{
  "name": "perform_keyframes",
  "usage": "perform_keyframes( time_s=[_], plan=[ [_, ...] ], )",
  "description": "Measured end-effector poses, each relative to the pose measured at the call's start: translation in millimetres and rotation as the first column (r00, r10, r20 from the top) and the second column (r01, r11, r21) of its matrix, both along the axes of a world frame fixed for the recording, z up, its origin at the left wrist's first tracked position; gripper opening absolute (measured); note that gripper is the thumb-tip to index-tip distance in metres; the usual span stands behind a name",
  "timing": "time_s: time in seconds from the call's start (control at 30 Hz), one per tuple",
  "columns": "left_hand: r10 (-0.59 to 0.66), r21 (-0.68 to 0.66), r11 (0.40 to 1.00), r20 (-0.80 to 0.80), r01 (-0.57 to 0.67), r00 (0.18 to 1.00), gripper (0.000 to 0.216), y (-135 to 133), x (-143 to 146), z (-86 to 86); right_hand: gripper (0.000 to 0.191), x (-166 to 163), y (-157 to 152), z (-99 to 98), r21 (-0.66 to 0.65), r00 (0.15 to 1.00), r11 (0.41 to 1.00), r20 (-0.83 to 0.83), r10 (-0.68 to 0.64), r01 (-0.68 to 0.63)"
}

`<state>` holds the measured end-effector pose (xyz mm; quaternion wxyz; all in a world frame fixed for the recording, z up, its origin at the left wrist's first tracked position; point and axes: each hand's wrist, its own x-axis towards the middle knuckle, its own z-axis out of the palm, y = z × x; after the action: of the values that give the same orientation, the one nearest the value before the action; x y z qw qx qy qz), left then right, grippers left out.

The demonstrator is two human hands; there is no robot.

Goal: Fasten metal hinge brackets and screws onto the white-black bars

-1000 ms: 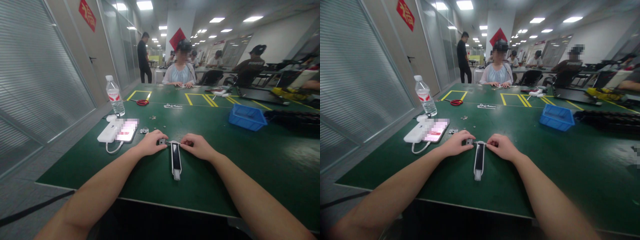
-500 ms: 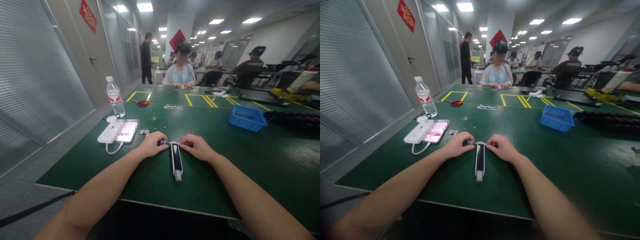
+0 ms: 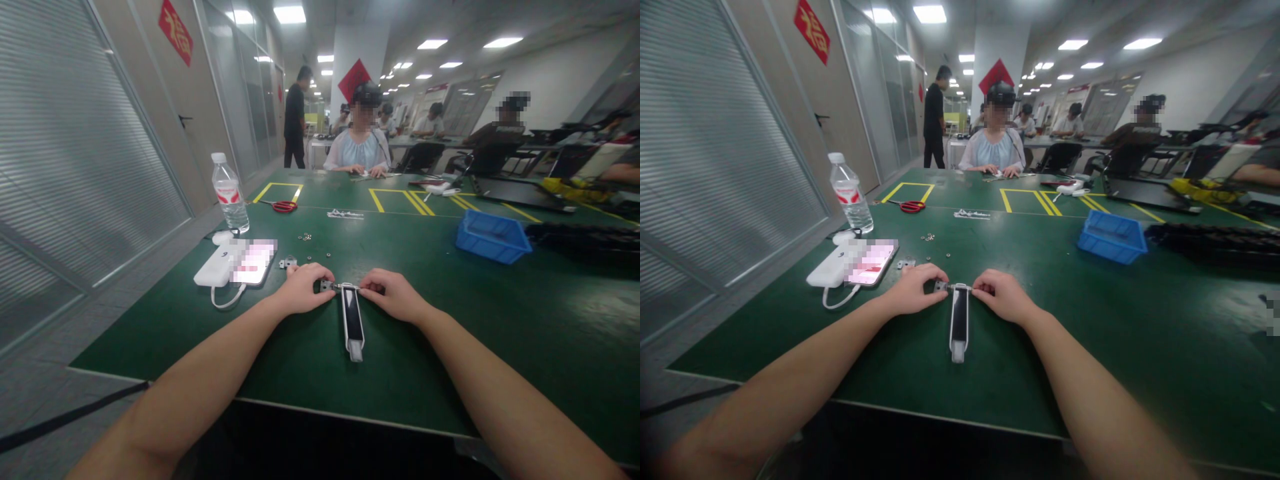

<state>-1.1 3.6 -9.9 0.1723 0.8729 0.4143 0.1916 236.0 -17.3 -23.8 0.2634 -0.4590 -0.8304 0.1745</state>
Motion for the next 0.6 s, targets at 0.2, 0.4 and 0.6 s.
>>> perform_keyframes(
  time_s=[0.2, 0.4, 0.6],
  plan=[
    [-0.013, -0.013, 1.000, -0.014, 0.012, 1.000, 0.024, 2.7, -2.3, 4.0, 0.010, 1.0, 0.5, -0.7, -0.002, 1.000, 1.000, -0.010, 0.001, -0.001],
    [-0.053, -0.013, 0.998, -0.001, 0.053, 0.999, 0.023, 2.6, -2.7, 3.7, 0.010, -0.3, -0.5, 1.2, -0.005, 1.000, 1.000, -0.009, -0.001, 0.001],
    [-0.051, -0.028, 0.998, -0.010, 0.050, 0.999, 0.022, 0.4, -1.7, 5.0, 0.009, -0.1, -0.2, 0.7, -0.021, 1.000, 1.000, -0.006, -0.005, 0.005]
  ],
)
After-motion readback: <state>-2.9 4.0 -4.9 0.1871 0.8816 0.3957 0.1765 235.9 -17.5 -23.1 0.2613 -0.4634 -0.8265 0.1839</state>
